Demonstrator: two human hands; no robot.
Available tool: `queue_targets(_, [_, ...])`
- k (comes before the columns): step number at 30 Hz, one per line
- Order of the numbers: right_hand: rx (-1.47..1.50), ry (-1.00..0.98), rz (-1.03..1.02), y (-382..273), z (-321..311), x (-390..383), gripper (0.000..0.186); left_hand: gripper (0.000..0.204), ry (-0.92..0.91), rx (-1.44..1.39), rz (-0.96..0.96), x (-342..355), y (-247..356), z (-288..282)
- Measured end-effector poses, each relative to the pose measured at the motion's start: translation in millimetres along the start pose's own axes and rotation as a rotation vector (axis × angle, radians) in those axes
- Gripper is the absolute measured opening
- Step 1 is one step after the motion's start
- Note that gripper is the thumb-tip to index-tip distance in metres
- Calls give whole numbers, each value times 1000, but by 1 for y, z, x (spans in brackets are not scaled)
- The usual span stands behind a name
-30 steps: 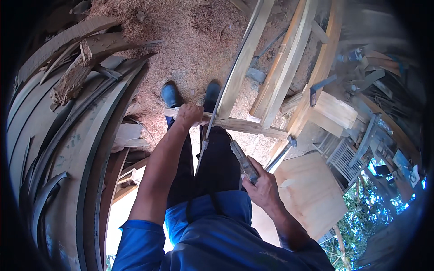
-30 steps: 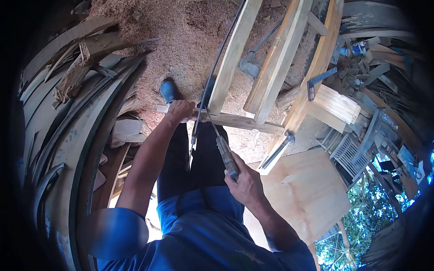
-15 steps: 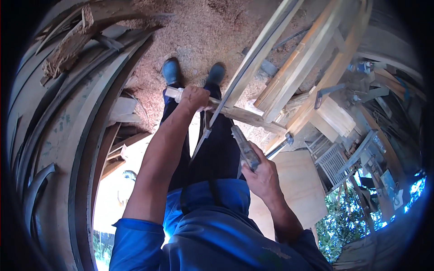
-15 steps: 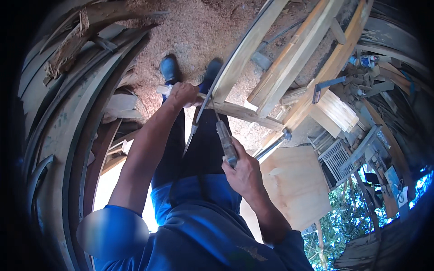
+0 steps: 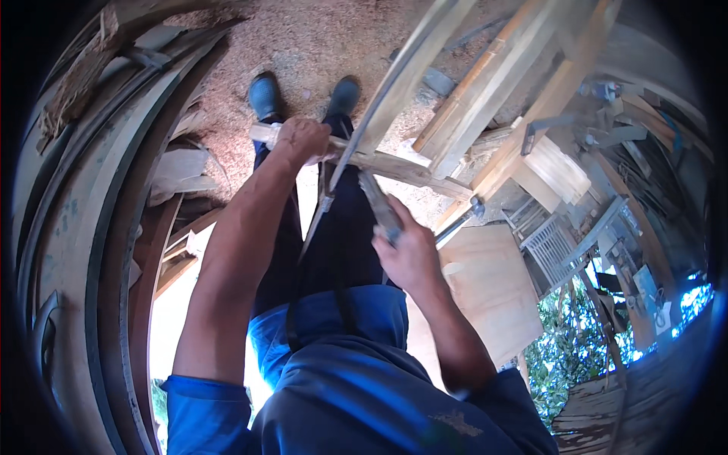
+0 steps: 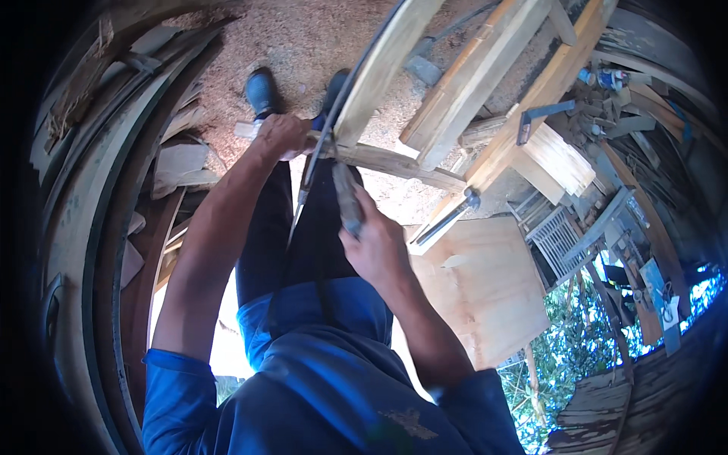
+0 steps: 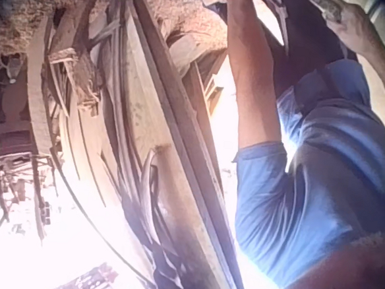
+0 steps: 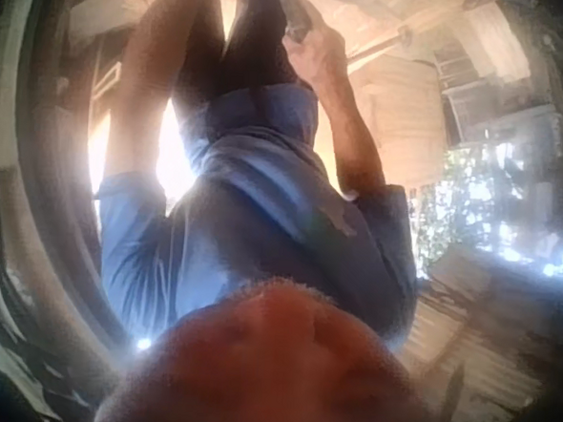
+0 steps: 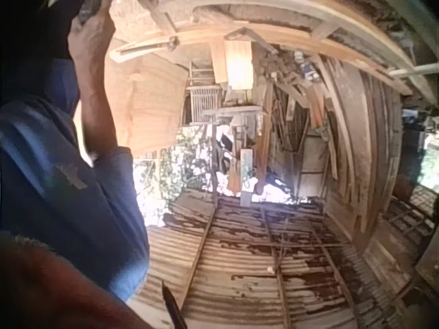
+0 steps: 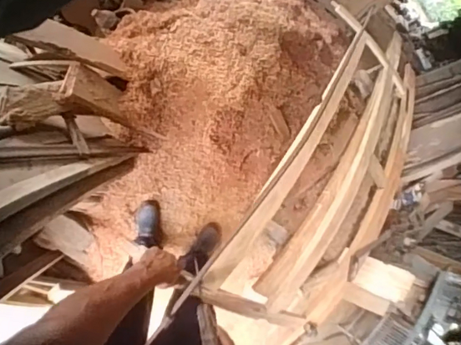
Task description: The person builds a wooden frame by cutting planks with a hand saw, hammering nails into the joints, and verifying the alignment using a square tool.
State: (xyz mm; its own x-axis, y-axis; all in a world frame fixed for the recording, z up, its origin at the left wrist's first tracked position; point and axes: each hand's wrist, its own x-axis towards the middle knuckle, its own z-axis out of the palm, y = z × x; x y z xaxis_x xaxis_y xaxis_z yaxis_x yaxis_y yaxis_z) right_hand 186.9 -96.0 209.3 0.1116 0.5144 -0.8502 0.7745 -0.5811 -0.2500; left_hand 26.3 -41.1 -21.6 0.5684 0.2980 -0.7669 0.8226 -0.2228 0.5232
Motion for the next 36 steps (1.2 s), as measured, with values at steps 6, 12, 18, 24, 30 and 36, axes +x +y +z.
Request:
queue_targets(6, [-43,-60,-13,-6,1,12,57,45,-11,25,-1,1,-13,12])
queue_targets(12, [-50,-55,-36,8,19,57,61,49,22,4,-14,5,2,2])
queue_targets(18, [25,-100,-60,3,-2,-1,68,47,63,-18,13,-4,-14,21])
queue_targets(24, [-42,-44,-72,11,24,68,67,45,25,-49,-6,7,-8,-1])
queue_targets(30, [-33,-39,-182,14,2,-6,67,43,33,-45,-6,-1,-11,10])
queue_targets(36, [-31,-53,-103,19,21,72,63,40,153,-34,70,1,-7,7])
